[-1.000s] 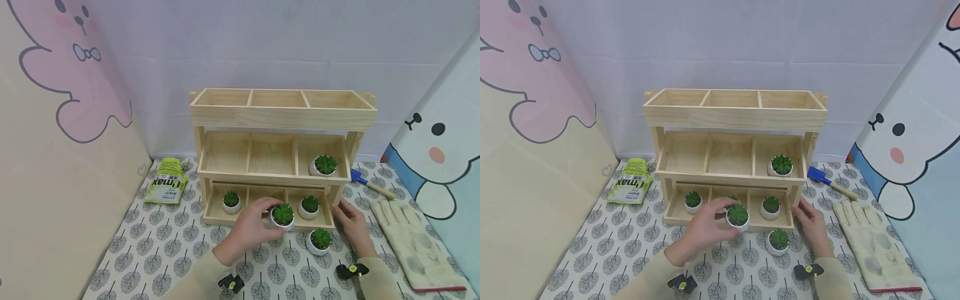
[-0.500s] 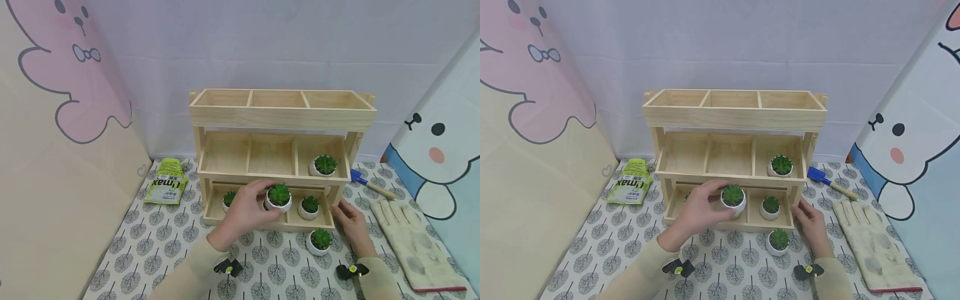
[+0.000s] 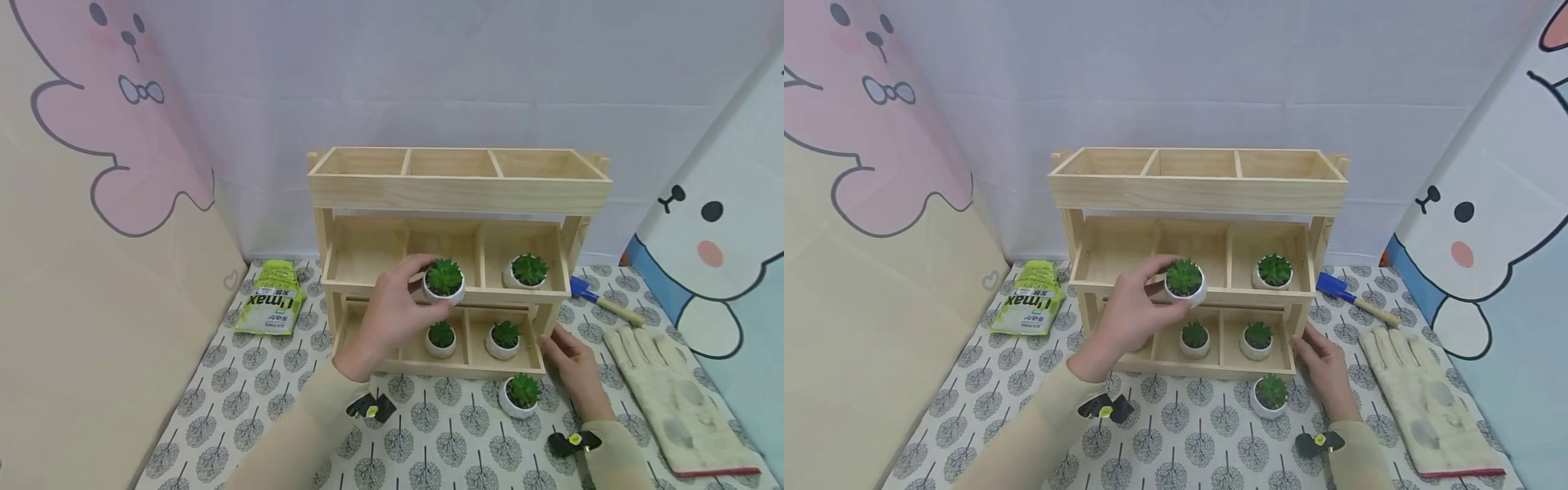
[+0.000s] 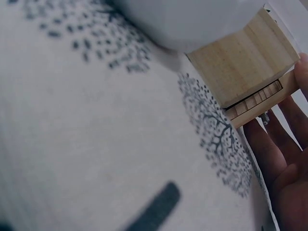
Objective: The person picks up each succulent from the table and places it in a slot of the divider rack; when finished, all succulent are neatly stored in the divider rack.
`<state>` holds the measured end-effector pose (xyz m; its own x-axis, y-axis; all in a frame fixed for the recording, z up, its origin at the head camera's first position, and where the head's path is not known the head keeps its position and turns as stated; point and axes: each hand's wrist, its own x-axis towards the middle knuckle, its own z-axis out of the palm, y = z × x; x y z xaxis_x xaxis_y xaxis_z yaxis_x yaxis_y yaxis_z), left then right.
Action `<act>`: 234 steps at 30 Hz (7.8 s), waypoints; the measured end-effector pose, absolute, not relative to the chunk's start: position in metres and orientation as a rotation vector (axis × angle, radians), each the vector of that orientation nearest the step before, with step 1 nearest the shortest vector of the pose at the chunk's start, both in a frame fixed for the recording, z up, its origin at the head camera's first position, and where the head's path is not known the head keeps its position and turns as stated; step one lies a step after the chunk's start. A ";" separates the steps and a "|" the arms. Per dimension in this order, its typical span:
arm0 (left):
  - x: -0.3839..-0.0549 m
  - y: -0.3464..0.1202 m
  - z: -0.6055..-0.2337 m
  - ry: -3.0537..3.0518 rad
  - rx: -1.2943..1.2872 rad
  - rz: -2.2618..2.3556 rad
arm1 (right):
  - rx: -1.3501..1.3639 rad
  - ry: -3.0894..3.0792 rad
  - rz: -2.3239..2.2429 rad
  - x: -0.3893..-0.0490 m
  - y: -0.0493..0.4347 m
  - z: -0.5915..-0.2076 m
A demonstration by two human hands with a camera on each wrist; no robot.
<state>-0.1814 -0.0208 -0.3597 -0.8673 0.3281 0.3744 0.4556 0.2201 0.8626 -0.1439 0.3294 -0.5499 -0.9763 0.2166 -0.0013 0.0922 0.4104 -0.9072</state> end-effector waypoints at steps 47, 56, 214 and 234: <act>-0.242 0.016 -0.362 -2.731 -0.544 -1.275 | -0.283 -2.539 1.605 -0.143 0.327 -0.549; -0.242 0.014 -0.364 -2.718 -0.579 -1.320 | -0.282 -2.540 1.634 -0.141 0.328 -0.549; -0.136 -0.020 -0.428 -2.646 -0.869 -1.681 | -0.274 -2.521 1.619 -0.143 0.327 -0.550; -0.175 -0.083 -0.358 -2.417 -0.686 -1.751 | -0.266 -2.517 1.607 -0.142 0.328 -0.549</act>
